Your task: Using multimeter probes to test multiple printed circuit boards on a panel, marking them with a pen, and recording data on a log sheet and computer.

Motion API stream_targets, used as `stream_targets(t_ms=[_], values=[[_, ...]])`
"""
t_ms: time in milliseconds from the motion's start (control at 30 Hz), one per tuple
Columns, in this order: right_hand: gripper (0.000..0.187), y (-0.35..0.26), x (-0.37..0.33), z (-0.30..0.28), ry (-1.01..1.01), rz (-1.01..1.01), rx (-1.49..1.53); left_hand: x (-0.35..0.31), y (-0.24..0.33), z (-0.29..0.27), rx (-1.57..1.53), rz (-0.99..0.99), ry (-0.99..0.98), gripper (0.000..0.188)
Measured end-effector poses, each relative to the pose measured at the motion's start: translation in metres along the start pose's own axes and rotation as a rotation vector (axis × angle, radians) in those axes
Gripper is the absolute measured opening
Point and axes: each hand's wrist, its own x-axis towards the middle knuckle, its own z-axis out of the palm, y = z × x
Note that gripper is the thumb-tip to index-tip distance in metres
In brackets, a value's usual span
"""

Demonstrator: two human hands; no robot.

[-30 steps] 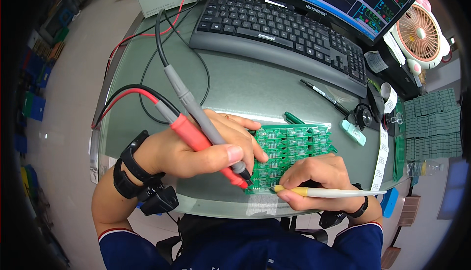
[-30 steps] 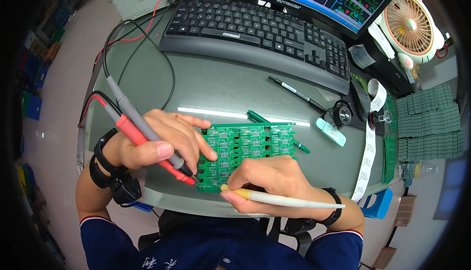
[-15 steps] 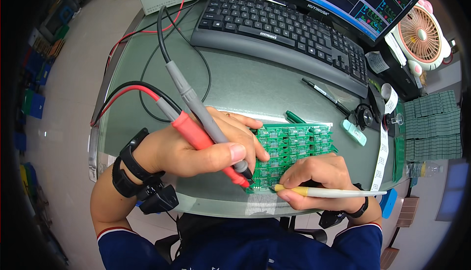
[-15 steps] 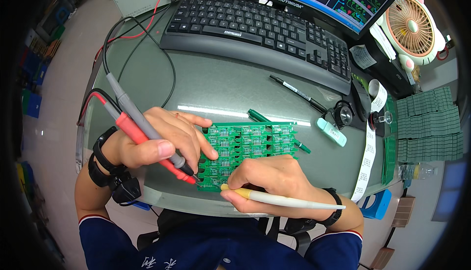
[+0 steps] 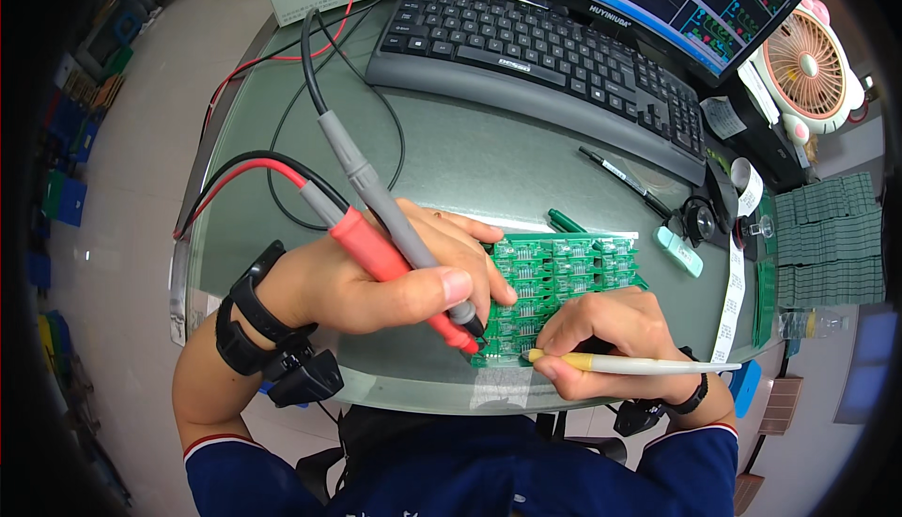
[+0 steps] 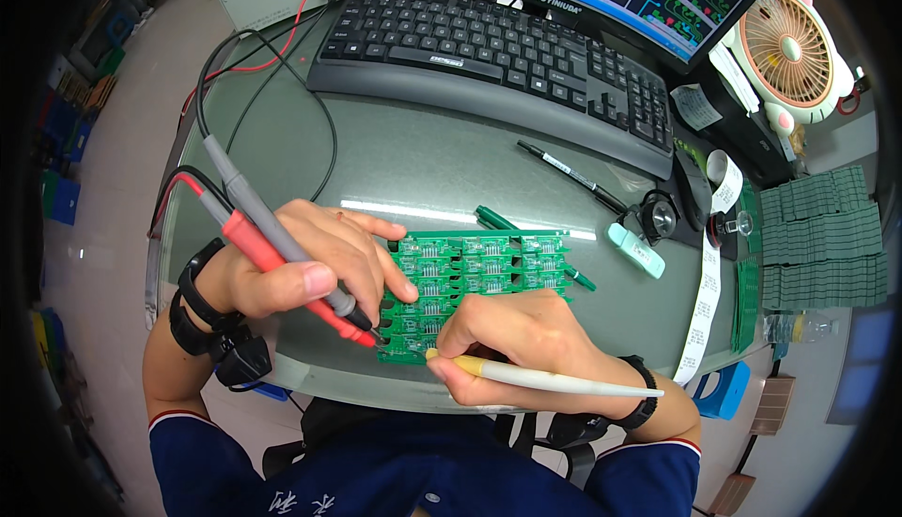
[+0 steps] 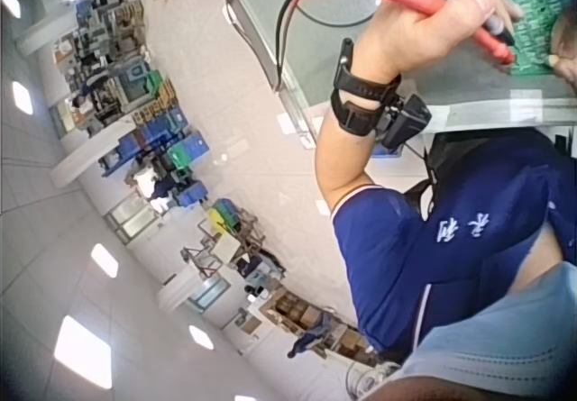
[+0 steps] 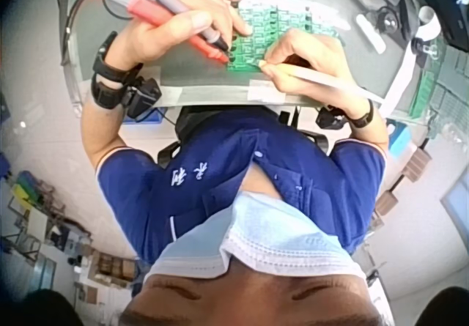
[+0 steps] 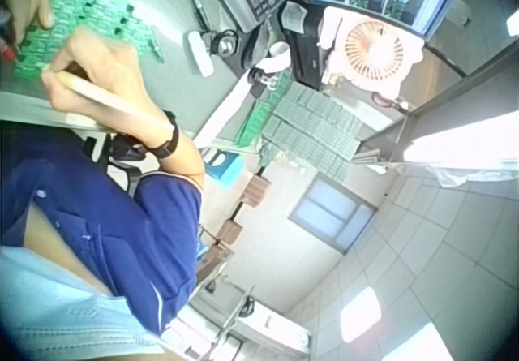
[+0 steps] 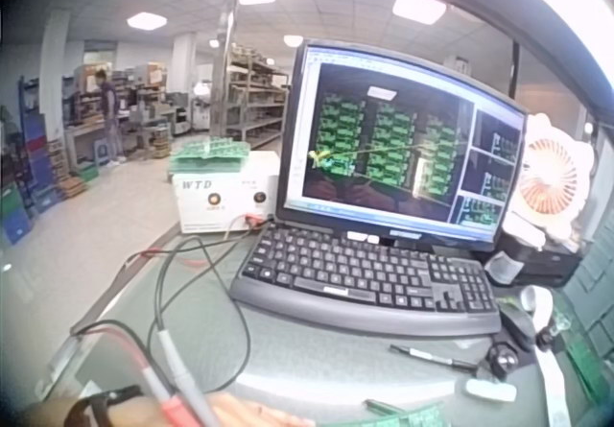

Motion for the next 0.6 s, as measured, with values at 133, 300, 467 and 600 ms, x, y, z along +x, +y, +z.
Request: stream_targets(t_ms=[133,300,467,600], values=[[0.018,0.0004,-0.0004,-0.0004,0.000,-0.001,-0.015,-0.0004,0.0007,-0.0005,-0.005,-0.018,0.003,0.042],[0.018,0.0004,-0.0015,-0.0001,0.009,0.013,0.006,-0.0008,-0.0003,0.0003,-0.023,-0.020,0.009,0.042],[0.017,-0.0003,-0.0007,-0.0002,0.011,0.025,0.017,0.0000,-0.0002,-0.0006,-0.025,-0.027,0.003,0.041],[0.018,-0.0004,-0.0006,0.0002,0.011,0.026,0.019,-0.0003,-0.0001,-0.0004,-0.028,-0.024,0.011,0.041]])
